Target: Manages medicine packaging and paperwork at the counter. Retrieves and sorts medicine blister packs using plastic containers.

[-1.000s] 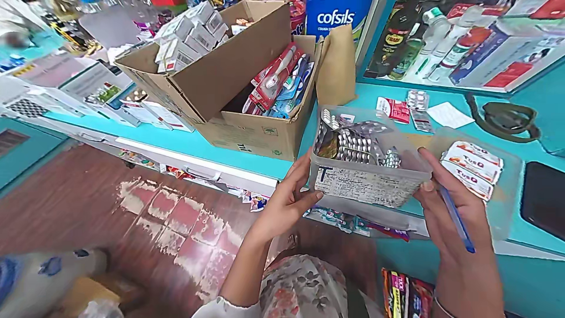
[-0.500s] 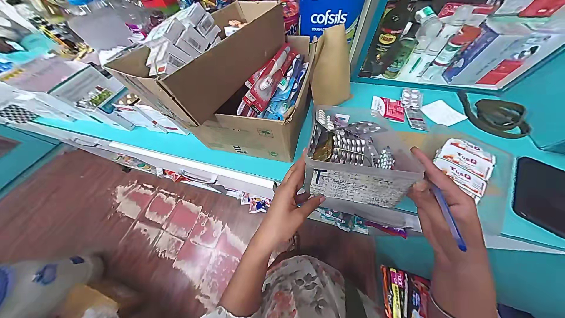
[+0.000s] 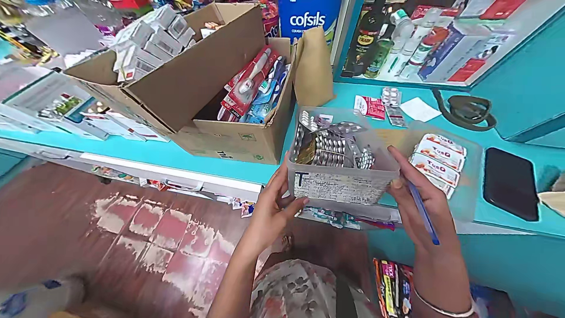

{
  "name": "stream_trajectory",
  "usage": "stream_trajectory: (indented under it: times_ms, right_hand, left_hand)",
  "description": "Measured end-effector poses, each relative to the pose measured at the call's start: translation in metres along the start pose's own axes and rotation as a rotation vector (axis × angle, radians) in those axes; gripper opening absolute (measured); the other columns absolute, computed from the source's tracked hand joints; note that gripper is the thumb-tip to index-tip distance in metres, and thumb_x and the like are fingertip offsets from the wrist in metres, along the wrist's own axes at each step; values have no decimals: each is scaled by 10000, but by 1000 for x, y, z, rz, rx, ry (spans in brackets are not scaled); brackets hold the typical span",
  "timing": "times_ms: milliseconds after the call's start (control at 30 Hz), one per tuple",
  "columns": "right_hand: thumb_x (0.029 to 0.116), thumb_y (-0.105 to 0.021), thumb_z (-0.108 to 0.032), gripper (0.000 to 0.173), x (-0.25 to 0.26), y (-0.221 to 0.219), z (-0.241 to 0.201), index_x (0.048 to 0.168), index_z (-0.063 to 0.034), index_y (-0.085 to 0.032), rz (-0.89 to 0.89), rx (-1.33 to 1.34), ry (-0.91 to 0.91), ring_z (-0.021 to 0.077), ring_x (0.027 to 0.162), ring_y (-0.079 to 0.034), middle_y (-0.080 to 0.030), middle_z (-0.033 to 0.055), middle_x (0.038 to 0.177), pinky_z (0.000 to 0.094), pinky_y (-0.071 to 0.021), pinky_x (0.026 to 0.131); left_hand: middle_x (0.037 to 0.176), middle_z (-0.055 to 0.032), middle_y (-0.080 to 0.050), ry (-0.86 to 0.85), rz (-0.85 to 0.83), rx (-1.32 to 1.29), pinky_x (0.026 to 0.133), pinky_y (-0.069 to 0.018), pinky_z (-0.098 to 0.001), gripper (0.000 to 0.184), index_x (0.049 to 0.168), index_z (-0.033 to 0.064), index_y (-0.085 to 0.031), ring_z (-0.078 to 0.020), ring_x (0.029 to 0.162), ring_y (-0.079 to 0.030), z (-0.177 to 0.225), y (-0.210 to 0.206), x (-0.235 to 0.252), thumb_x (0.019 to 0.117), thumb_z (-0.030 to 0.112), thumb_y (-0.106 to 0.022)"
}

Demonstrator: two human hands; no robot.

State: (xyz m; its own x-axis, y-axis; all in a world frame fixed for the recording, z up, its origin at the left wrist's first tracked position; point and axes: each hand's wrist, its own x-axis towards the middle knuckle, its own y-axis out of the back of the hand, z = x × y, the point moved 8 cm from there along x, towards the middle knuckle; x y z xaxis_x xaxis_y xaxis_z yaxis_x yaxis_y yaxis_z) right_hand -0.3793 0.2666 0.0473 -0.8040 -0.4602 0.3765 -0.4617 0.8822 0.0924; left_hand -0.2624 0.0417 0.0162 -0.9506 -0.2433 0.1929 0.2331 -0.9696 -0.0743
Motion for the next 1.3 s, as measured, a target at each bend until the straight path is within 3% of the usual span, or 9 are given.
stream_trajectory:
  times_ms: [367, 533, 1300]
  right_hand:
    - [1059, -556, -271, 557, -1, -2, -2, 1536, -15, -426, -19, -20, 28, 80, 1225, -636, -630, 7, 1415, 268, -545, 1032]
    - [1026, -613, -289, 647, -1, -3, -1, 1552, 7, -381, -40, 19, 28, 81, 1230, -633, -639, 10, 1400, 256, -530, 1049]
    - [1005, -643, -283, 674, -1, -7, -3, 1544, 27, -383, -22, -8, 22, 63, 1185, -651, -660, 7, 1362, 229, -541, 1016]
  left_hand:
    - [1549, -213, -400, -8, 4, 6, 950, -613, -321, 827, 1567, -82, -230, -201, 1235, -640, -1, 3, 1, 885, -75, -698]
    - [1557, -213, -389, -5, -5, -5, 954, -613, -325, 834, 1567, -87, -219, -205, 1237, -640, -2, 3, 1, 886, -75, -701]
    - [1568, -215, -379, -8, -30, -20, 952, -613, -324, 830, 1565, -96, -212, -207, 1234, -643, -2, 5, 2, 882, -103, -684]
